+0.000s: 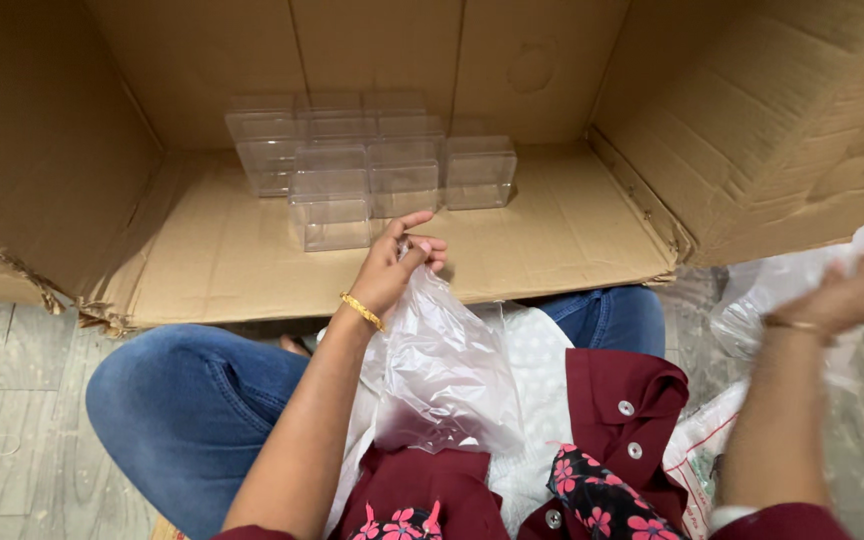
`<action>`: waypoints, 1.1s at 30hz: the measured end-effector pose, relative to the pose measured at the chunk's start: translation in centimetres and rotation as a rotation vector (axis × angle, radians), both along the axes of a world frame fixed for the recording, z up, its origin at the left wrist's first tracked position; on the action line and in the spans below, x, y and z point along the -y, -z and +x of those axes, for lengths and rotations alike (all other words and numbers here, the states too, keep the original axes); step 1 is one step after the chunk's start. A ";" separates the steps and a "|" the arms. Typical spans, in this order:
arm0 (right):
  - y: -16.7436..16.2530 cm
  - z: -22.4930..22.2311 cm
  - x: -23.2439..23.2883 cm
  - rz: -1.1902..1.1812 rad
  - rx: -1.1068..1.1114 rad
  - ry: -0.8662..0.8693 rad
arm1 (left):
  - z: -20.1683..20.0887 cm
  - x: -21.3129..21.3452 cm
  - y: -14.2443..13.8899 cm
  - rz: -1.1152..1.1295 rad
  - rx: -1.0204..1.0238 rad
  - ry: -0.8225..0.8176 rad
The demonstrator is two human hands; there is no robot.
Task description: The person sits on the floor and repeatedly removes small clear plastic containers from white plastic bags, then places them into a large cardboard box. The person handles the containers one at a time and arranges them in rows inside the box.
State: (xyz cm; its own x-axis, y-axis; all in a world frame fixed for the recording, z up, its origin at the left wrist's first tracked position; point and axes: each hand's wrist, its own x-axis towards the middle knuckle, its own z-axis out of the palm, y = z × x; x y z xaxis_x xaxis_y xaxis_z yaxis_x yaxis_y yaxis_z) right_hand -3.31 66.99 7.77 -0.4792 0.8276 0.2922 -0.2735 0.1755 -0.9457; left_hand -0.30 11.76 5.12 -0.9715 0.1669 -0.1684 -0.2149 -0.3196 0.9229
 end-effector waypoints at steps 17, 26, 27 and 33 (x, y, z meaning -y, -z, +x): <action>2.9 2.1 35.5 -0.088 0.502 -1.261 | 0.7 1.0 -1.5 -0.184 0.087 -0.163; -0.8 2.6 37.0 0.224 0.496 -1.207 | 0.7 1.2 -0.8 -0.147 0.001 -0.245; -1.3 2.8 37.0 0.286 0.536 -1.188 | 0.7 1.2 -1.0 -0.172 -0.037 -0.253; -1.6 2.8 37.5 0.512 0.541 -1.125 | 1.0 0.9 -1.8 -0.208 0.117 -0.267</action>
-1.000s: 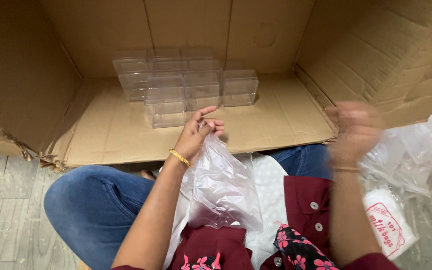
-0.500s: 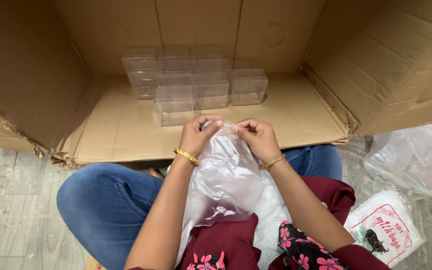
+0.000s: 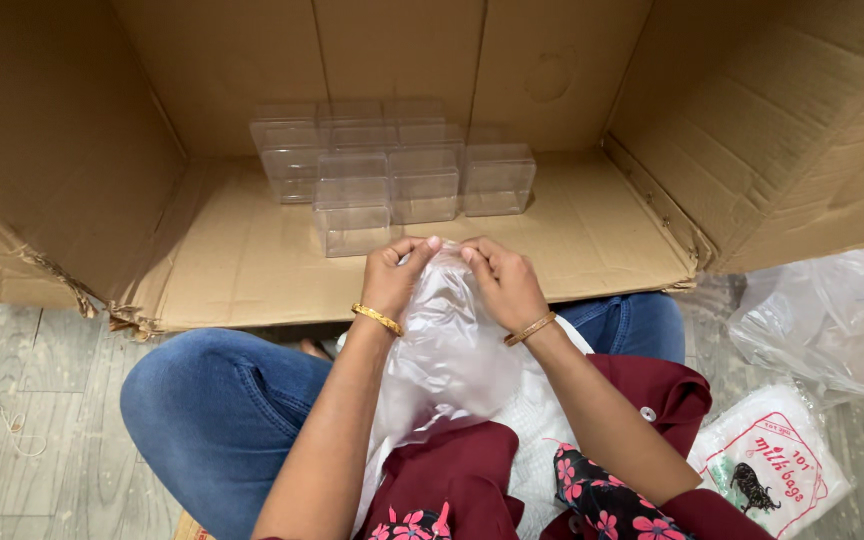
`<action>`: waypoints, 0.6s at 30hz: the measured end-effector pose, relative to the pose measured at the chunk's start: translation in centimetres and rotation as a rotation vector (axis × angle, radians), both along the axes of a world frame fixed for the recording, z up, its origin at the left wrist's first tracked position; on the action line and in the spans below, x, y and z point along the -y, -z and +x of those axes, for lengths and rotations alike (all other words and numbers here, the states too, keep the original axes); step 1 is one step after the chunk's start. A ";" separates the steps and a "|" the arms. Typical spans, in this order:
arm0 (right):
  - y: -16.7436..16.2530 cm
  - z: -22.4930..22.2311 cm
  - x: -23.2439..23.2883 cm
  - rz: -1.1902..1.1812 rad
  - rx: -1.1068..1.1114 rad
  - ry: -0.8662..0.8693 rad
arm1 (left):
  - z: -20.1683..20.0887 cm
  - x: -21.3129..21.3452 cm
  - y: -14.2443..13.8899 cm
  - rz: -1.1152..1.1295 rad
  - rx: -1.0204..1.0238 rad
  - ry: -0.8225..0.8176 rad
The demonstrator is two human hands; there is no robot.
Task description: The person sits on the floor and repeatedly removes small clear plastic containers from white plastic bags, then places them into a large cardboard box. The person handles the containers one at a time and arranges them in rows inside the box.
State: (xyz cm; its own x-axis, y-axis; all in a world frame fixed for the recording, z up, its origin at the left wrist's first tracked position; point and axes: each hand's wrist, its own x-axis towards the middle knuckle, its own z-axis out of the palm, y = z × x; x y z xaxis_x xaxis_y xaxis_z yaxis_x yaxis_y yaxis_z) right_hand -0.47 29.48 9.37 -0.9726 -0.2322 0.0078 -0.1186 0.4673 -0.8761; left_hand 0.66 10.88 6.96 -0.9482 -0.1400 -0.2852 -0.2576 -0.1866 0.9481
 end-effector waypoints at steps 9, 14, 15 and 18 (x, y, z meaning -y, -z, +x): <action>0.2 -1.2 -1.3 -1.247 0.815 -0.114 | -0.5 3.6 -1.7 0.435 0.157 0.042; -2.7 -4.5 0.9 -1.266 0.431 -0.225 | -1.1 8.0 -2.2 -0.354 -0.115 0.150; -2.9 -5.4 1.7 -1.143 0.406 -0.202 | -1.2 8.5 -2.4 -0.734 -0.175 0.133; -2.2 -7.9 3.5 -0.970 0.421 -0.429 | -1.2 9.2 -3.2 -0.782 -0.105 -0.097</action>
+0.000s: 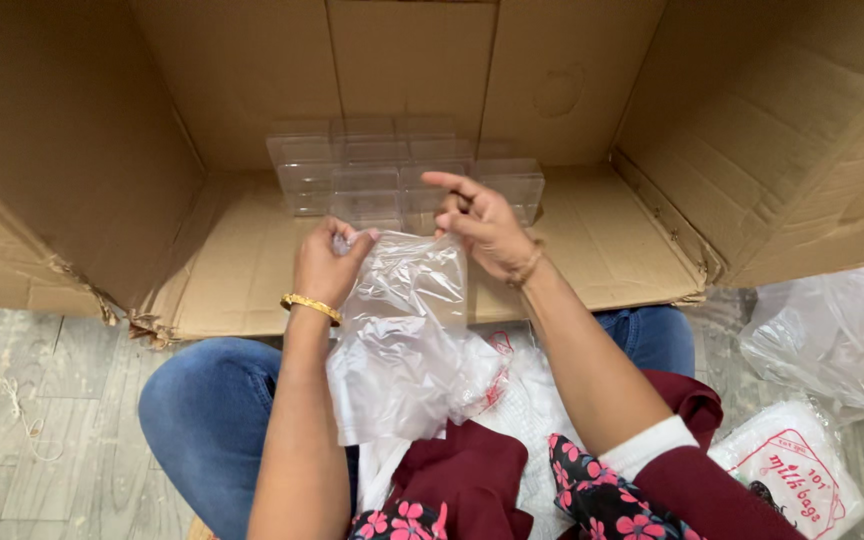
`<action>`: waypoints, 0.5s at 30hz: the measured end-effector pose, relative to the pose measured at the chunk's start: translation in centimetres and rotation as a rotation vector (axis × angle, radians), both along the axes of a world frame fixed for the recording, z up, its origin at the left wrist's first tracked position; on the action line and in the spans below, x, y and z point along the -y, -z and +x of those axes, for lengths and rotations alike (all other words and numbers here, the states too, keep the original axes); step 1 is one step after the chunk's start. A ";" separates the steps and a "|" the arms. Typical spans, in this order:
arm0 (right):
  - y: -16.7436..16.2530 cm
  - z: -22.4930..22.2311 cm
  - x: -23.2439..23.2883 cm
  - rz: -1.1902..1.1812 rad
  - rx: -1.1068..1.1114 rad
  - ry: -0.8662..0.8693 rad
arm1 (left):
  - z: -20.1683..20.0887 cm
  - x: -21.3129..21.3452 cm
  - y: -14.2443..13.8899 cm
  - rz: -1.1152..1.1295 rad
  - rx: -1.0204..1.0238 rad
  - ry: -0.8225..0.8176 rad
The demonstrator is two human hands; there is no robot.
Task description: The person sits on the floor and repeatedly removes small clear plastic containers from white plastic bags, then places them into a large cardboard box. The person handles the containers one at a time and arranges them in rows inside the box.
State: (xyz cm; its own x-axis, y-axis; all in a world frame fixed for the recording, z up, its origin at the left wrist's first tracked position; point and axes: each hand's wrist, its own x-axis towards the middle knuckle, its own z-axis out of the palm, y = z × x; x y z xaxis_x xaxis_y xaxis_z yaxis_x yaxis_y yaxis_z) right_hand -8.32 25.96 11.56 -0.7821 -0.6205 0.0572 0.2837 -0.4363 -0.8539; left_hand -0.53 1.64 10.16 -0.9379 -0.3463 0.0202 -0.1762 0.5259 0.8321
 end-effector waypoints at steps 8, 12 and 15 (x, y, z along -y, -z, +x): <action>4.6 -2.6 3.8 0.367 -0.134 0.222 | 0.1 -0.8 -1.3 -0.132 0.011 -0.179; 4.7 -1.3 3.9 0.313 0.035 0.027 | -0.1 -0.8 -0.7 -0.098 -0.133 -0.150; 4.5 -0.2 3.3 0.245 0.138 -0.226 | -0.3 -0.8 -0.5 -0.007 -0.043 -0.129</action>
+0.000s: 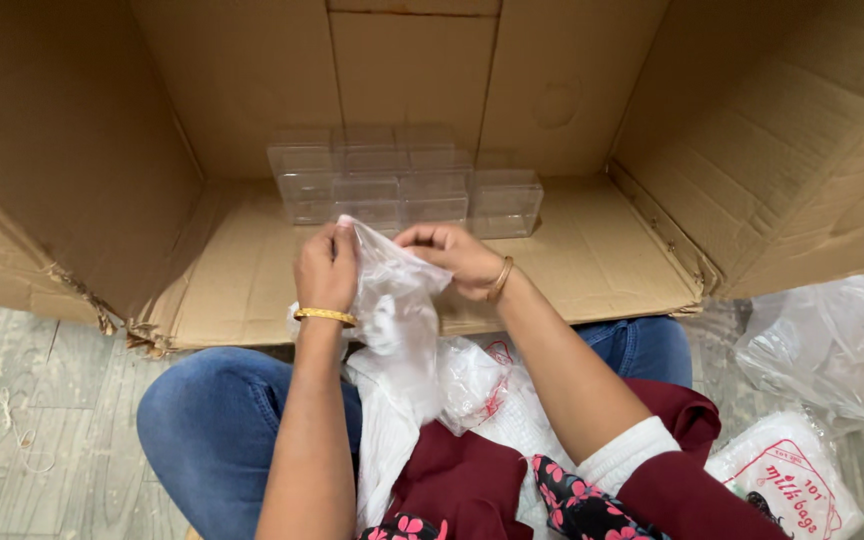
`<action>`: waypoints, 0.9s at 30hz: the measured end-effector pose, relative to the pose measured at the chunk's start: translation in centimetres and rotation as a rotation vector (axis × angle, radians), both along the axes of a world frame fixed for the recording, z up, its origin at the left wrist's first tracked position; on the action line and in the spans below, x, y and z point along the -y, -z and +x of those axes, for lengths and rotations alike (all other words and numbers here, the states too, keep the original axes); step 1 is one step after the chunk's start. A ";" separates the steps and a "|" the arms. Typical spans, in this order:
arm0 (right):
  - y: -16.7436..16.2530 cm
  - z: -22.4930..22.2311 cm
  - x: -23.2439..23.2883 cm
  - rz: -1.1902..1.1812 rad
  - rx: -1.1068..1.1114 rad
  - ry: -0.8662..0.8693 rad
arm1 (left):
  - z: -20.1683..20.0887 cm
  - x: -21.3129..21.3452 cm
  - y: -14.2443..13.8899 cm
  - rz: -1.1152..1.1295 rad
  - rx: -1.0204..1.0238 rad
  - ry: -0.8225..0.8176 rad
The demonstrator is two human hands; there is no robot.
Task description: The person sits on the floor and repeatedly removes small clear plastic containers from white plastic bags, then places them into a large cardboard box. The person handles the containers one at a time and arranges them in rows inside the box.
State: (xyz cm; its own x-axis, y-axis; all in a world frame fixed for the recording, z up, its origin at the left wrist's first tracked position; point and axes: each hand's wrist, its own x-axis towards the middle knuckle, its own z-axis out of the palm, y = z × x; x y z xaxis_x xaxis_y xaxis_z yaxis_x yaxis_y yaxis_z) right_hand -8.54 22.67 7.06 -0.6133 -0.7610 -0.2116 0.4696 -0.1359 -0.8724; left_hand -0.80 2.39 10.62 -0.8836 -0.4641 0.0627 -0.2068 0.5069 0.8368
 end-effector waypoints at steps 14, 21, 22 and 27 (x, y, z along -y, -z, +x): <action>3.7 -1.7 3.0 0.385 -0.694 0.546 | -0.1 -0.9 0.5 -0.337 0.212 -0.166; 2.5 -1.0 -2.9 0.629 -0.818 0.460 | -1.5 -3.3 3.1 0.000 -0.128 -0.011; 2.2 -1.1 -3.5 0.609 -0.758 0.453 | -1.8 -3.6 2.9 0.012 -0.105 0.001; 1.7 -1.0 -4.8 0.421 -0.655 0.459 | -2.4 -3.6 1.9 0.223 -0.027 0.063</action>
